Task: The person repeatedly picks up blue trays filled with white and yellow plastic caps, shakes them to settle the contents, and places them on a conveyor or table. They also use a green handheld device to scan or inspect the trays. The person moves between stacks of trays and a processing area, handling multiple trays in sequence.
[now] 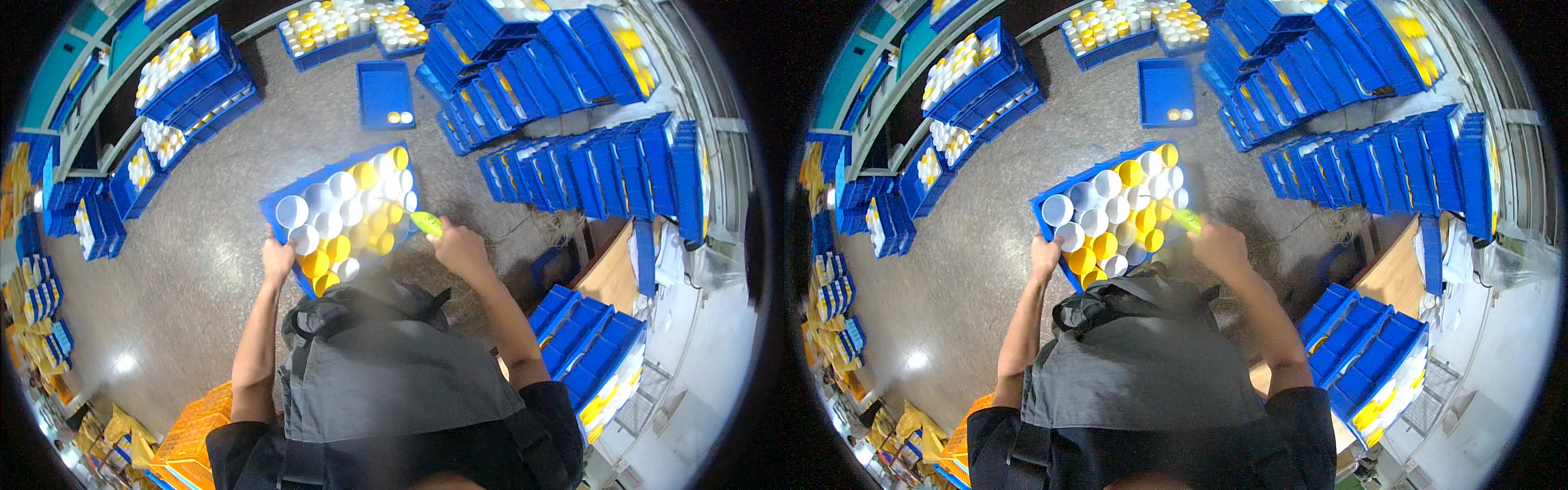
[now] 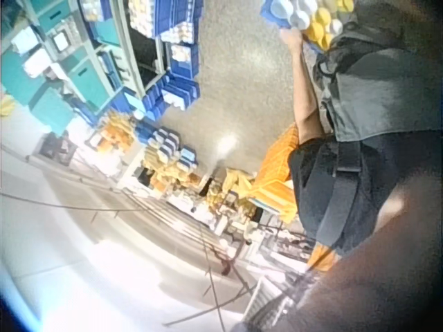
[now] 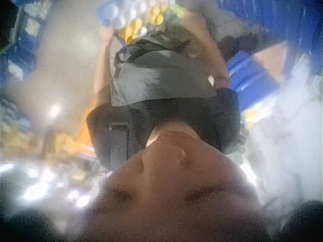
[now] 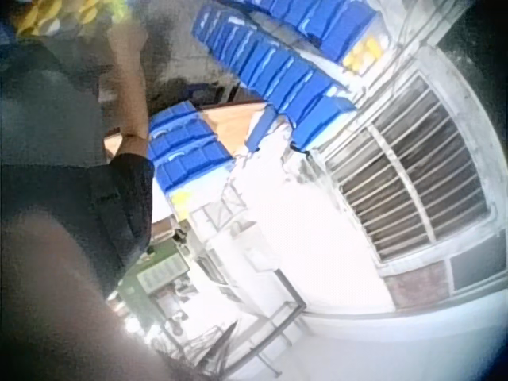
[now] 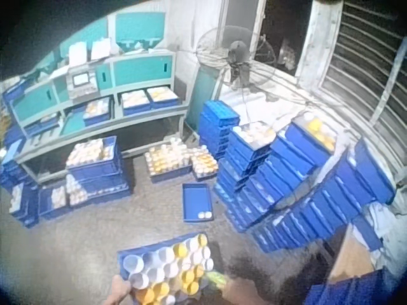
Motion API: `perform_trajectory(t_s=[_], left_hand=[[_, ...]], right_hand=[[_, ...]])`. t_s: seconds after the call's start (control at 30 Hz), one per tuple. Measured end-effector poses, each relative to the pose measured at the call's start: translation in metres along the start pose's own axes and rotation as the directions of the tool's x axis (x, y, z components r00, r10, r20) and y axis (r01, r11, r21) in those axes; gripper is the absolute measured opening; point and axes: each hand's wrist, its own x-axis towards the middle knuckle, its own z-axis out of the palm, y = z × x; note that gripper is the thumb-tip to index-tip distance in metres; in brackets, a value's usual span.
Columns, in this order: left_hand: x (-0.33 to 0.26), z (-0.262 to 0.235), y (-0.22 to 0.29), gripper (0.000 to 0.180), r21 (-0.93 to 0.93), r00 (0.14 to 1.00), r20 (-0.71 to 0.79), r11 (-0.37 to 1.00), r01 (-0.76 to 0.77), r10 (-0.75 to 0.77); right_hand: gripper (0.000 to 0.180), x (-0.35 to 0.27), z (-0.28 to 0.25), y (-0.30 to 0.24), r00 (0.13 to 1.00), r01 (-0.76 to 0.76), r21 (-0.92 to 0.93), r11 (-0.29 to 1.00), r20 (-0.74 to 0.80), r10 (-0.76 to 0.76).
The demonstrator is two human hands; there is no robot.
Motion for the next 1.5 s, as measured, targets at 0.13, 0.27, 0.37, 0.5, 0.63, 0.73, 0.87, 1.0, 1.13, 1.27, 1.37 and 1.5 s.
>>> perform_trajectory(t_s=[0.13,0.27,0.37,0.5,0.63,0.73,0.87,1.0,1.13,1.27,1.37,1.5], left_hand=[[-0.026,-0.001,-0.015,0.050,-0.136,0.999,0.031,0.991,-0.017,0.021],[-0.056,0.004,-0.012,0.039,-0.194,0.996,-0.025,0.977,-0.093,0.090],[-0.072,0.007,-0.007,0.048,-0.165,0.996,-0.011,0.982,-0.093,0.093],[-0.084,0.010,-0.005,0.064,-0.135,0.993,-0.029,0.984,-0.118,0.115],[-0.087,0.017,0.001,0.079,-0.066,0.992,-0.057,0.991,-0.113,0.109],[-0.086,0.024,0.011,0.083,0.044,0.994,-0.062,0.996,-0.082,0.084],[-0.085,0.036,0.026,0.086,0.204,0.995,-0.077,0.978,-0.047,0.064],[-0.083,0.043,0.031,0.089,0.285,0.991,-0.061,0.954,-0.094,0.116],[-0.076,0.037,0.026,0.084,0.245,0.991,-0.107,0.968,-0.047,0.075],[-0.067,0.027,0.023,0.074,0.267,0.992,-0.087,0.958,0.106,-0.086],[-0.065,0.024,0.021,0.071,0.276,0.988,-0.091,0.950,0.144,-0.124],[-0.066,0.024,0.011,0.057,0.264,0.975,-0.218,0.959,0.104,-0.046]], right_hand=[[0.048,0.006,0.000,0.049,0.990,-0.105,0.025,0.994,-0.093,0.106],[0.043,0.013,-0.012,0.070,0.974,-0.132,0.027,0.991,-0.180,0.135],[0.041,0.008,-0.026,0.069,0.977,-0.049,0.058,0.997,-0.206,0.060],[0.043,-0.018,-0.044,0.058,0.990,-0.010,0.041,0.999,-0.143,0.016],[0.050,-0.048,-0.048,0.039,0.998,0.048,0.063,0.997,-0.034,-0.046],[0.049,-0.060,-0.044,0.017,0.997,0.076,0.032,0.997,0.030,-0.077],[0.043,-0.073,-0.038,-0.011,0.969,0.243,0.016,0.970,0.042,-0.243],[0.039,-0.081,-0.031,-0.024,0.946,0.325,-0.022,0.946,0.017,-0.324],[0.035,-0.092,-0.022,-0.009,0.962,0.268,-0.075,0.960,-0.033,-0.271],[0.033,-0.100,-0.007,0.002,0.966,0.254,-0.099,0.962,-0.012,-0.257],[0.034,-0.102,0.009,-0.004,0.931,0.365,-0.061,0.929,0.015,-0.365],[0.036,-0.111,0.031,-0.015,0.890,0.456,-0.119,0.882,0.073,-0.450]])
